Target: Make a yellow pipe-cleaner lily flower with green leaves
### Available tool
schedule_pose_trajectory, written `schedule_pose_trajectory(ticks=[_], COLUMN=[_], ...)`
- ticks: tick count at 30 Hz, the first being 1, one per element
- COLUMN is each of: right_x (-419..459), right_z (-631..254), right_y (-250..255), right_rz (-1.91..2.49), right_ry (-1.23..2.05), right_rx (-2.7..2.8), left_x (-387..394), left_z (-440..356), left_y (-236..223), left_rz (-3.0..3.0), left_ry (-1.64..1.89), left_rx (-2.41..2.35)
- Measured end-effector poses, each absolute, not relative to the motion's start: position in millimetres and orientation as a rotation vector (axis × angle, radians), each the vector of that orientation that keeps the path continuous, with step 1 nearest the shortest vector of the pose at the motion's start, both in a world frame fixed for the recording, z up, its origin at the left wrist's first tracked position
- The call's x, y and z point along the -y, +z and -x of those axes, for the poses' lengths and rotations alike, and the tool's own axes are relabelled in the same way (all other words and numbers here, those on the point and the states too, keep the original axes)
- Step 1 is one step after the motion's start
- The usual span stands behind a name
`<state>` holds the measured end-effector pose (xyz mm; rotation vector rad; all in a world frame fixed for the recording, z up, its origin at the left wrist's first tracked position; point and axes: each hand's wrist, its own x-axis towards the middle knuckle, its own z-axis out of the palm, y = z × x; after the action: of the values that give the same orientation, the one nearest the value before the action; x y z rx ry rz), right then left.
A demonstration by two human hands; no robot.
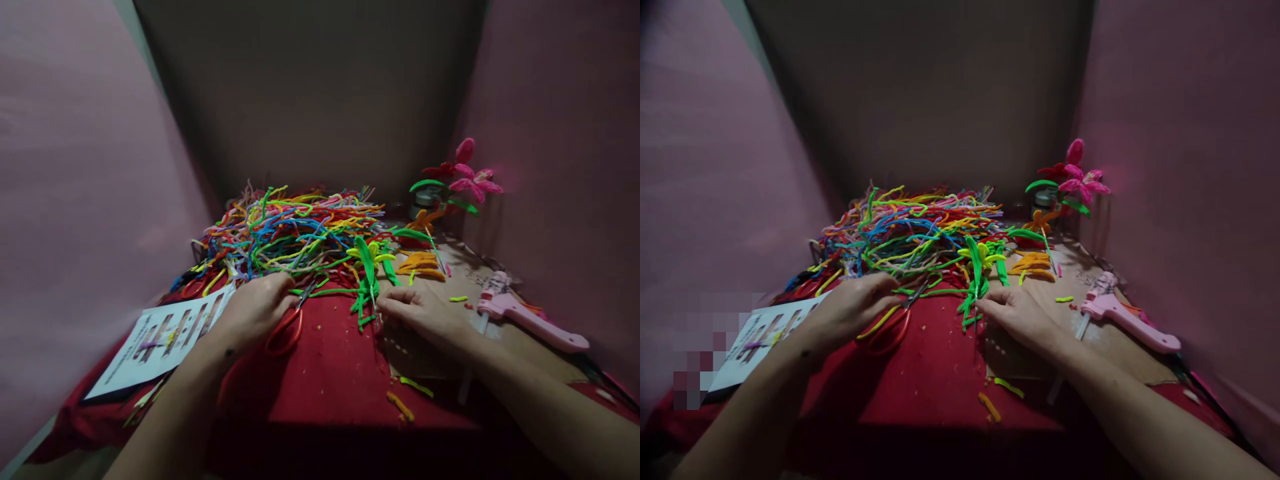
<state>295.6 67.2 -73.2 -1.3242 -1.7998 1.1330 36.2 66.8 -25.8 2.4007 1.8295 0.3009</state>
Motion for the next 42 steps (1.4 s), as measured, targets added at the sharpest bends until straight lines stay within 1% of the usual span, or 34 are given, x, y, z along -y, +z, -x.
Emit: schedule_pose_trajectory(ticks=[2, 3, 5, 9, 12, 15, 18, 21, 23, 27, 29, 32, 35, 38, 42], right_x=[-66, -66, -66, -68, -71, -73, -74, -76, -77, -78, -76, -73, -72, -72, -71], right_z=[-295, -295, -294, -295, -296, -296, -295, -295, -296, -296, -294, -292, -291, -292, -291], right_y=[-72, -73, -74, -81, -86, -89, -89, -91, -93, -93, -91, -88, -89, -91, -92], right_rz=[1.310, 1.294, 1.253, 1.226, 1.192, 1.050, 1.008, 1.026, 1.016, 1.012, 1.026, 1.026, 1.021, 1.016, 0.981], right_ry=[1.119, 1.128, 1.171, 1.328, 1.478, 1.588, 1.649, 1.657, 1.653, 1.624, 1.634, 1.649, 1.668, 1.705, 1.700], right_rx=[1.800, 1.784, 1.729, 1.578, 1.439, 1.345, 1.292, 1.266, 1.255, 1.266, 1.264, 1.243, 1.212, 1.190, 1.203], left_x=[-62, -61, -60, -60, -56, -49, -43, -43, -46, -44, -34, -14, 3, 7, 0], left_z=[-26, -23, -21, -16, -8, -3, -3, -3, -1, -2, -9, -32, -61, -82, -94], left_y=[-39, -46, -59, -67, -65, -64, -63, -61, -59, -56, -55, -50, -45, -44, -50], left_rz=[-2.414, -2.417, -2.429, -2.323, -2.187, -2.013, -1.834, -1.820, -1.901, -1.903, -1.764, -1.550, -1.373, -1.324, -1.265], left_ry=[-0.032, -0.132, -0.204, -0.083, 0.145, 0.375, 0.472, 0.429, 0.390, 0.457, 0.518, 0.515, 0.395, 0.313, 0.276], left_rx=[-1.978, -2.010, -2.013, -1.973, -1.838, -1.713, -1.628, -1.636, -1.729, -1.856, -1.676, -1.264, -1.002, -0.888, -0.892])
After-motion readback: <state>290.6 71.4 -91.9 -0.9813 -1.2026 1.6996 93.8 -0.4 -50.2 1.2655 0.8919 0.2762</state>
